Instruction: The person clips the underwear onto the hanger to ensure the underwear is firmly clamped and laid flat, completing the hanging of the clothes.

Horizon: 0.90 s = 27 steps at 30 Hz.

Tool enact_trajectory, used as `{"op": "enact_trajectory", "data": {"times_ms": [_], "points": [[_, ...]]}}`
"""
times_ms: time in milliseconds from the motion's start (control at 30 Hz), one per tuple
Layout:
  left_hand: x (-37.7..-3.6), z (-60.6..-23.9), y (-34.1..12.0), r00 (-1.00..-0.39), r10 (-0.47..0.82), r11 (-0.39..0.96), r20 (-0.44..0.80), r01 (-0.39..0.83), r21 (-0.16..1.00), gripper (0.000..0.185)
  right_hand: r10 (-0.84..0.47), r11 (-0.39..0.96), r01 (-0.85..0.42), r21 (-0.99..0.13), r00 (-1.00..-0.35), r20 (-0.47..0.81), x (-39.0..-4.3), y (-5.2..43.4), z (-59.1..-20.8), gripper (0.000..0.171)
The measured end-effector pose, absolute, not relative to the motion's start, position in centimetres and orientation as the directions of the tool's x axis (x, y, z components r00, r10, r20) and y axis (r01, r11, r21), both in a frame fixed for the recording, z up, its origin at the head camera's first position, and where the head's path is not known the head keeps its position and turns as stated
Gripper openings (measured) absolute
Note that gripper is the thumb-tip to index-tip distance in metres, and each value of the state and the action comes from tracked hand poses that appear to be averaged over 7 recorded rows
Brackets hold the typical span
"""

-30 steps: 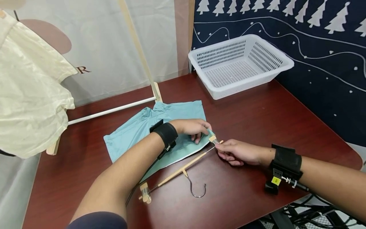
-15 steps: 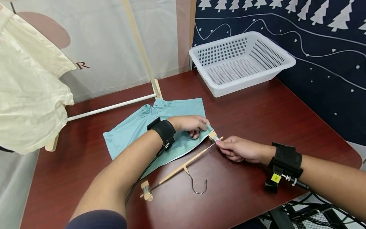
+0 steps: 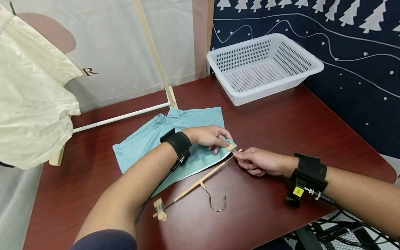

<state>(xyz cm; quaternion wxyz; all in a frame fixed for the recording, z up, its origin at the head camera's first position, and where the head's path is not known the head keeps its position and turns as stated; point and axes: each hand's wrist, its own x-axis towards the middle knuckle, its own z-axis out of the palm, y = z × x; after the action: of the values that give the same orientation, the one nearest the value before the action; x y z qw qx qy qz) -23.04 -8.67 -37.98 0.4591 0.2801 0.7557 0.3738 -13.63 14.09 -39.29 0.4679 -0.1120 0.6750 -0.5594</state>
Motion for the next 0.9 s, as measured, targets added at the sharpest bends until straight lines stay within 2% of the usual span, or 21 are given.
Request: {"op": "enact_trajectory", "data": {"times_ms": [167, 267, 367, 500, 533, 600, 700, 800, 900], "points": [[-22.6, -37.6, -9.6, -0.452, 0.748, 0.575, -0.486, 0.076, 0.815, 0.024, -0.682, 0.372, 0.354, -0.858, -0.522, -0.512, -13.7, 13.3, -39.2, 0.060], [-22.1, -37.5, -10.0, -0.471, 0.726, 0.590, -0.500, 0.053, 0.806, 0.024, -0.676, 0.413, 0.296, -0.861, -0.535, -0.508, -13.8, 12.8, -39.3, 0.063], [-21.5, -37.4, -10.3, -0.523, 0.680, 0.623, -0.513, 0.044, 0.781, 0.025, -0.626, 0.550, 0.069, -0.832, -0.625, -0.466, -14.1, 12.3, -38.9, 0.064], [-20.8, -36.6, -11.2, -0.634, 0.619, 0.680, -0.464, 0.136, 0.721, 0.031, -0.535, 0.729, -0.259, -0.634, -0.793, -0.292, -15.2, 11.6, -37.9, 0.059], [-20.5, -36.3, -11.5, -0.660, 0.609, 0.696, -0.439, 0.179, 0.695, 0.033, -0.525, 0.737, -0.299, -0.606, -0.818, -0.236, -15.4, 11.4, -37.6, 0.055], [-19.8, -35.2, -12.2, -0.708, 0.599, 0.717, -0.375, 0.266, 0.644, 0.034, -0.545, 0.709, -0.370, -0.600, -0.828, -0.134, -15.4, 10.8, -36.9, 0.049], [-18.6, -33.4, -13.7, -0.763, 0.593, 0.729, -0.257, 0.373, 0.574, 0.032, -0.628, 0.602, -0.501, -0.622, -0.778, 0.020, -14.7, 9.2, -36.0, 0.037], [-17.0, -32.0, -16.3, -0.808, 0.570, 0.745, -0.147, 0.433, 0.507, 0.025, -0.738, 0.489, -0.651, -0.580, -0.663, 0.122, -13.6, 6.5, -35.2, 0.032], [-14.6, -31.3, -19.5, -0.855, 0.510, 0.796, -0.095, 0.426, 0.430, 0.019, -0.836, 0.394, -0.762, -0.514, -0.529, 0.145, -12.3, 3.3, -34.6, 0.030]]}}
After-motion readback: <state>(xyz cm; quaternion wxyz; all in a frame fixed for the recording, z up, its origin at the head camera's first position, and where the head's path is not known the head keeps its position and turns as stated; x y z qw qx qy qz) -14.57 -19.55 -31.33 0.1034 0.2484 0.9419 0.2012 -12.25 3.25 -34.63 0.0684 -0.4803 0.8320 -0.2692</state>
